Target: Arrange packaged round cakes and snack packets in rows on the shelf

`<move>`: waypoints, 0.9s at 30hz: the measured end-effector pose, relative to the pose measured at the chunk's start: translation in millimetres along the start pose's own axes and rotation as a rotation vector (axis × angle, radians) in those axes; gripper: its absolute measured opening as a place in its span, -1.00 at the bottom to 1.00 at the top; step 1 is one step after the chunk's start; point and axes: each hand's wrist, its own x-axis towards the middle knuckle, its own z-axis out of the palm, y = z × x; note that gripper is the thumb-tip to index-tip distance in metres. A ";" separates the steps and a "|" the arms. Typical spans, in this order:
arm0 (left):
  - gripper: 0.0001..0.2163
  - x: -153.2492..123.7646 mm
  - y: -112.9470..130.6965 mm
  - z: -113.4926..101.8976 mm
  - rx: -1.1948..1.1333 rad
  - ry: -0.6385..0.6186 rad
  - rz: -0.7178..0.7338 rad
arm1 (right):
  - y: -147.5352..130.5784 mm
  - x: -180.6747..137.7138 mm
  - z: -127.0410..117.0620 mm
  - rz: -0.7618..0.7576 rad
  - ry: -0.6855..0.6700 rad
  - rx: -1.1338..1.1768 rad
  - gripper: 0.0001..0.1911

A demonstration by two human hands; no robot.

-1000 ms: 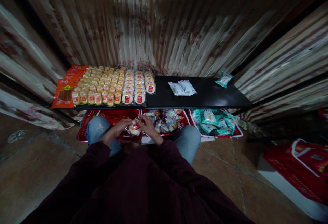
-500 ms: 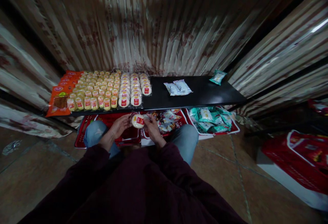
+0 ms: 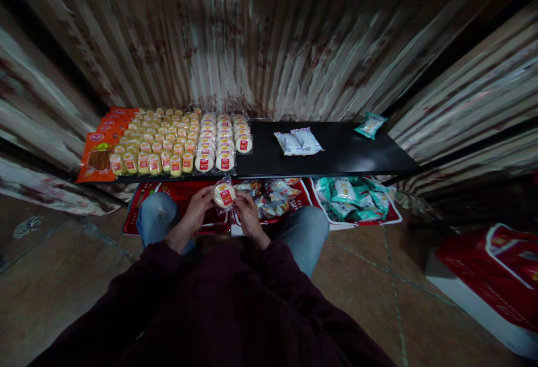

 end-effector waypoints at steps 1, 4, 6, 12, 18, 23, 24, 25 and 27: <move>-0.71 2.1 1.6 -0.2 0.008 0.008 0.002 | -3.0 -1.3 1.5 0.028 0.010 0.033 -0.71; -0.68 7.3 3.9 0.1 0.023 0.021 0.001 | -11.7 -4.3 5.3 0.086 0.039 0.112 -0.71; -0.65 9.7 3.8 2.8 0.021 0.020 0.006 | -16.2 -4.9 7.0 0.112 0.057 0.150 -0.69; -0.62 20.0 6.0 22.0 0.043 0.014 0.030 | -29.7 -3.2 11.3 0.164 -0.048 0.188 -0.64; -0.78 33.5 11.1 38.9 0.109 0.048 0.098 | -46.7 0.3 14.1 0.158 -0.002 0.280 -0.69; -0.80 38.5 5.4 48.7 0.146 0.046 0.161 | -50.7 3.4 11.4 0.132 0.054 0.269 -0.69; -0.79 39.4 3.1 50.7 0.153 0.050 0.179 | -50.8 4.0 10.7 0.116 0.065 0.251 -0.68; -0.78 40.1 0.7 52.9 0.160 0.061 0.199 | -50.9 4.4 10.2 0.092 0.068 0.228 -0.67; -0.79 41.0 -3.9 57.2 0.173 0.102 0.247 | -52.0 4.7 9.7 0.029 0.061 0.175 -0.64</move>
